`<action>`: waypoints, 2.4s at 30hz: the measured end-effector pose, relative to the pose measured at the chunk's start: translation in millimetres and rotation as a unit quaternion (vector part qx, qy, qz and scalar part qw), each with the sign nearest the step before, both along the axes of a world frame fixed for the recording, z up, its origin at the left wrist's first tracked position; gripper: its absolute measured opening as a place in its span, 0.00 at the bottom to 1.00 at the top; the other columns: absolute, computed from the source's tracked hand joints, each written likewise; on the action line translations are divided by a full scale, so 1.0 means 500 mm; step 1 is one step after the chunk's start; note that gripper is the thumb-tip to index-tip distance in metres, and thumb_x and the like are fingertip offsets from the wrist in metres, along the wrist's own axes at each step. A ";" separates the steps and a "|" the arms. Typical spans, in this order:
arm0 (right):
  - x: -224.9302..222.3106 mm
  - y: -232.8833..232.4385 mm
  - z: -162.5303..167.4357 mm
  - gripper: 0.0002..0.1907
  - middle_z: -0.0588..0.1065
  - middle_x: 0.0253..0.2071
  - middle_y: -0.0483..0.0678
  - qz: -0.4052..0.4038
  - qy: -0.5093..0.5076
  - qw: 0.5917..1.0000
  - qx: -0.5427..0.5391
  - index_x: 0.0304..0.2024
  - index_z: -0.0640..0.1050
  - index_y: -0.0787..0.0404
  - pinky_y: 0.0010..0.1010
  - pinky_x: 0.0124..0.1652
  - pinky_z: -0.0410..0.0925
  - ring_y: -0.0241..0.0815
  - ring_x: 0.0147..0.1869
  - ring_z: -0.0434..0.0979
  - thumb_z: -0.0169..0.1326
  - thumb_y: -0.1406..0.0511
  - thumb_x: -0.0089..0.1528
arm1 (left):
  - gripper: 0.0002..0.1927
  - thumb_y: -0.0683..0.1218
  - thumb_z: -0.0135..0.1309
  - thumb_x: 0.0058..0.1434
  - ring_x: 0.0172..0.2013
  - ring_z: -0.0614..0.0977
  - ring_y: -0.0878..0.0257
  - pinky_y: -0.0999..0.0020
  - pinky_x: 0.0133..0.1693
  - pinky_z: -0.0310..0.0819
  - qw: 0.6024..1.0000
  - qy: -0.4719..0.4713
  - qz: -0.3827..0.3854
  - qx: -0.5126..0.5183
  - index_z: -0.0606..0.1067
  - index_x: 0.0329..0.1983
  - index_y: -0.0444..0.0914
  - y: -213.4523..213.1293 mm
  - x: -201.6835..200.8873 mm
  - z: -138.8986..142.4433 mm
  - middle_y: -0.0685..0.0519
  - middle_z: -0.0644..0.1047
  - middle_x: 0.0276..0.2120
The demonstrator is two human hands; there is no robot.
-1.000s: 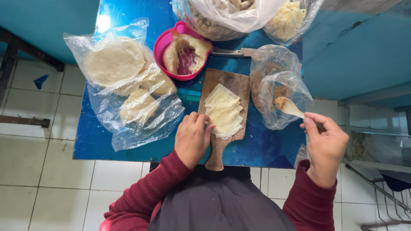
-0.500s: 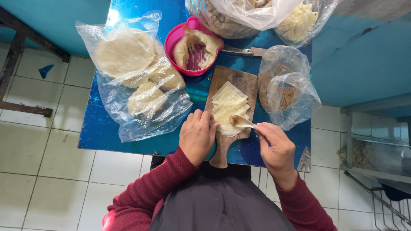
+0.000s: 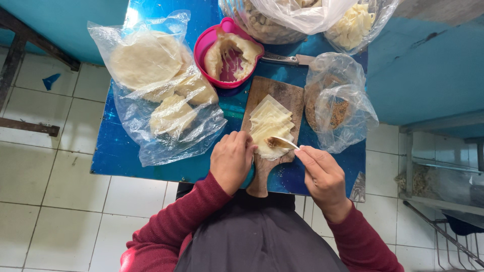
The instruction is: The person folds dumplings at a table. They take a square wrapper, spoon filling from a plastic bag onto it with a spoon, then fold and pinch the wrapper closed by hand on a small wooden board, setting finished dumplings aside and repeating with new wrappers.
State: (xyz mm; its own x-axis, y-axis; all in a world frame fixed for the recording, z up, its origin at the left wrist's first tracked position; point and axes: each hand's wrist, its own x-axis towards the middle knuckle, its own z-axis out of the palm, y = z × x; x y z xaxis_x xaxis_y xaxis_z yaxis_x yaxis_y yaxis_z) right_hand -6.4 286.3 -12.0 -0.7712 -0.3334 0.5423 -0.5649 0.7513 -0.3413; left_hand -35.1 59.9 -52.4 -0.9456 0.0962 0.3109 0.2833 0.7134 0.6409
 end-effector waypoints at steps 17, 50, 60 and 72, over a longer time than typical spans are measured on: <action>0.000 -0.007 0.030 0.24 0.79 0.48 0.53 0.045 0.026 0.998 0.041 0.49 0.81 0.67 0.37 0.49 0.74 0.51 0.51 0.81 0.55 0.83 0.51 | 0.11 0.39 0.55 0.64 0.39 0.81 0.49 0.55 0.41 0.75 0.992 0.002 -0.045 0.119 0.72 0.49 0.36 0.012 0.012 0.007 0.46 0.78 0.36; -0.013 -0.064 -0.043 0.06 0.78 0.37 0.45 -0.170 -0.147 0.973 -0.044 0.33 0.82 0.58 0.37 0.44 0.66 0.49 0.44 0.71 0.68 0.65 0.55 | 0.17 0.40 0.58 0.60 0.40 0.77 0.51 0.58 0.44 0.72 0.989 -0.016 -0.084 0.122 0.73 0.52 0.37 0.029 -0.004 0.009 0.50 0.77 0.37; -0.008 -0.076 -0.030 0.06 0.77 0.33 0.46 -0.176 -0.140 0.970 -0.094 0.31 0.81 0.61 0.35 0.40 0.67 0.48 0.38 0.73 0.67 0.66 0.58 | 0.06 0.40 0.56 0.62 0.42 0.75 0.49 0.59 0.45 0.72 0.992 0.026 -0.088 0.090 0.75 0.42 0.39 0.032 0.007 0.007 0.48 0.75 0.38; -0.003 -0.088 -0.026 0.07 0.82 0.41 0.49 -0.129 -0.264 0.922 -0.250 0.45 0.81 0.66 0.25 0.44 0.72 0.33 0.44 0.82 0.56 0.72 0.66 | 0.19 0.38 0.58 0.51 0.44 0.75 0.49 0.58 0.47 0.72 0.982 0.039 -0.158 0.091 0.75 0.48 0.38 0.029 0.002 0.021 0.48 0.73 0.41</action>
